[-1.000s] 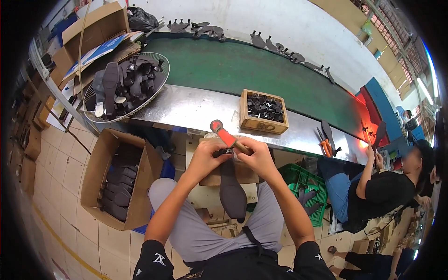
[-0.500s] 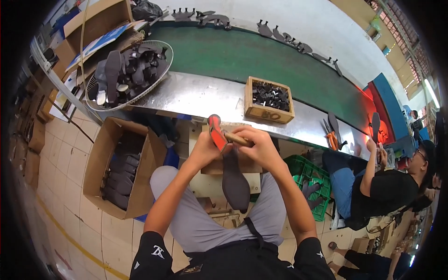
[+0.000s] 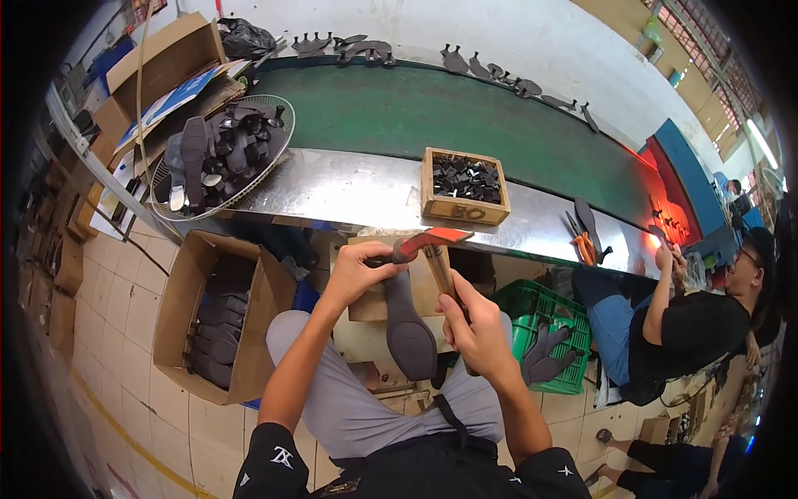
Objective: Manually assemble and hammer components onto a shoe sole at a manufacturing workbench.
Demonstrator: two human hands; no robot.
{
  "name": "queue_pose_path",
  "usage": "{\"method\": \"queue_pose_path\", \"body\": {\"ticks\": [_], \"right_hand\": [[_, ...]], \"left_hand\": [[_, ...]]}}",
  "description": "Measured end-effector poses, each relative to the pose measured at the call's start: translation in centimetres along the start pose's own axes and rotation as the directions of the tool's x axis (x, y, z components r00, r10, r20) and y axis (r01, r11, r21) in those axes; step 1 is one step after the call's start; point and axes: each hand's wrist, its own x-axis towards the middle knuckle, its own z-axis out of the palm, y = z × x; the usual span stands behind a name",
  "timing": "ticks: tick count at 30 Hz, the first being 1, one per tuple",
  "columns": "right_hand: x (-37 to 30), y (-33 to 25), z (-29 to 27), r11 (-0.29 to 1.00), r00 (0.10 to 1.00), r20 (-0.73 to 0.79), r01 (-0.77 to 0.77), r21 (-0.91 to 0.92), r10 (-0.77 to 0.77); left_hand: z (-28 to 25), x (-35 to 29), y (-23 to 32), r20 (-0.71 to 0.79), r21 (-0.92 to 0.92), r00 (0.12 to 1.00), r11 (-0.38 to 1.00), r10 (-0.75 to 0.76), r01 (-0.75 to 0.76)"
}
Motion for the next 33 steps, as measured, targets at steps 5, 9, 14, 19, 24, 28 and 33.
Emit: {"method": "queue_pose_path", "body": {"ticks": [5,9,14,19,24,28,33], "right_hand": [[-0.4,-1.3,-0.3,0.968,0.984,-0.089,0.136,-0.210,-0.157],[-0.2,-0.9,-1.0,0.933,0.959,-0.089,0.239,-0.270,-0.271],[0.7,0.6,2.9,0.940,0.934,-0.108,0.339,-0.028,-0.340],[-0.6,-0.3,1.7,0.954,0.945,-0.131,0.298,-0.020,-0.298],[0.6,2.6,3.0,0.951,0.950,-0.056,0.304,-0.053,-0.307],[-0.2,0.6,-0.3,0.911,0.946,-0.127,0.241,-0.334,-0.297],[-0.9,-3.8,-1.3,0.901,0.942,-0.141,0.236,-0.365,-0.304]], "left_hand": [[0.8,0.7,0.4,0.022,-0.011,1.000,1.000,-0.021,0.022],[2.2,1.3,1.3,0.045,0.190,0.999,0.981,0.029,-0.037],[-0.7,-0.7,-0.5,-0.045,0.151,0.998,0.988,0.047,-0.040],[0.5,0.1,-4.1,-0.028,0.028,0.999,0.999,-0.017,0.018],[-1.6,-1.4,-2.5,-0.040,0.212,0.999,0.977,-0.027,0.035],[3.0,0.8,1.4,-0.032,0.213,0.999,0.977,-0.003,0.010],[1.0,-1.8,-1.6,0.049,0.428,0.997,0.900,0.066,-0.081]]}}
